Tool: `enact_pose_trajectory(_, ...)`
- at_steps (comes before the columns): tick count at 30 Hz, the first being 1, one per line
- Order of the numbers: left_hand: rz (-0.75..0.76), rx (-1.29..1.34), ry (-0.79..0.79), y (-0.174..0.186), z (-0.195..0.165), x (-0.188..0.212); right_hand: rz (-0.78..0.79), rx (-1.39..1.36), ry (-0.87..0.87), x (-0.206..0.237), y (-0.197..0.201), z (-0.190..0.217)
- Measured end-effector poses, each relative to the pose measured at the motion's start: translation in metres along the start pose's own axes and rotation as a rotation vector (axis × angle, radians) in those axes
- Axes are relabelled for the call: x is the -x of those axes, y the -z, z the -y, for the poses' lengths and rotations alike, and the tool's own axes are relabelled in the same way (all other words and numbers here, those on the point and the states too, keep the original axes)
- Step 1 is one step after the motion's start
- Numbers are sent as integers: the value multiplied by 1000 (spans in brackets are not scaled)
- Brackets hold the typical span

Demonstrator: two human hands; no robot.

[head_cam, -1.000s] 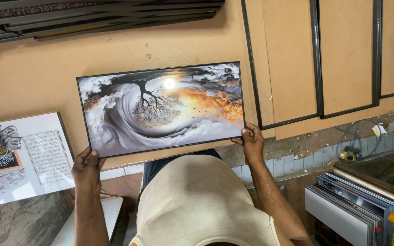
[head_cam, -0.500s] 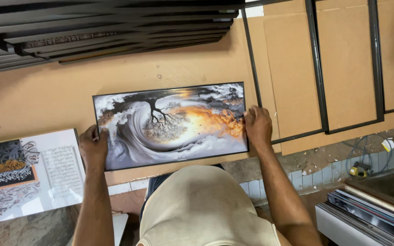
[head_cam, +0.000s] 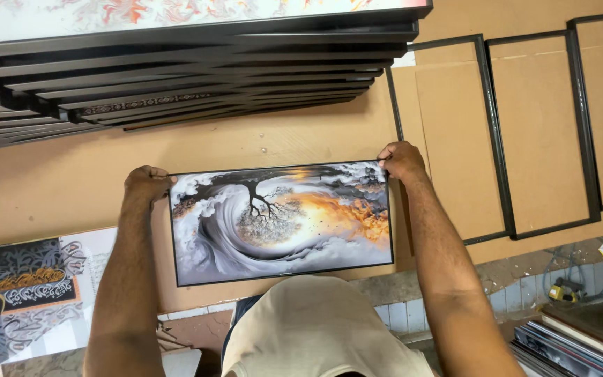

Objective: The person repeatedly picks up printed artwork and black rectangular frames, aligns each print inside a frame, and stacks the completed frames on a growing pile. The person handles multiple prints and frames one at a time, maintaining a consistent assembly rhythm.

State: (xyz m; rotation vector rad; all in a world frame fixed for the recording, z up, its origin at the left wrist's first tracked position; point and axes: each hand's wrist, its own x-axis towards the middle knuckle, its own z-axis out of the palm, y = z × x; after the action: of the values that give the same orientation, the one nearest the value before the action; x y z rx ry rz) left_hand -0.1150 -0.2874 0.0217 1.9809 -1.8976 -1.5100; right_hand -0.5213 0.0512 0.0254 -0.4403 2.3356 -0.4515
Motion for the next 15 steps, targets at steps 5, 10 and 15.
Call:
enact_pose_trajectory(5,43,-59,17,15,-5,1,-27,137,0,6,-1,17)
enact_pose_trajectory(10,-566,-559,-351,-24,19,53,-280,541,229,37,-29,24)
enact_pose_trajectory(15,-12,-619,-1105,-126,86,175,-177,473,794,75,-102,69)
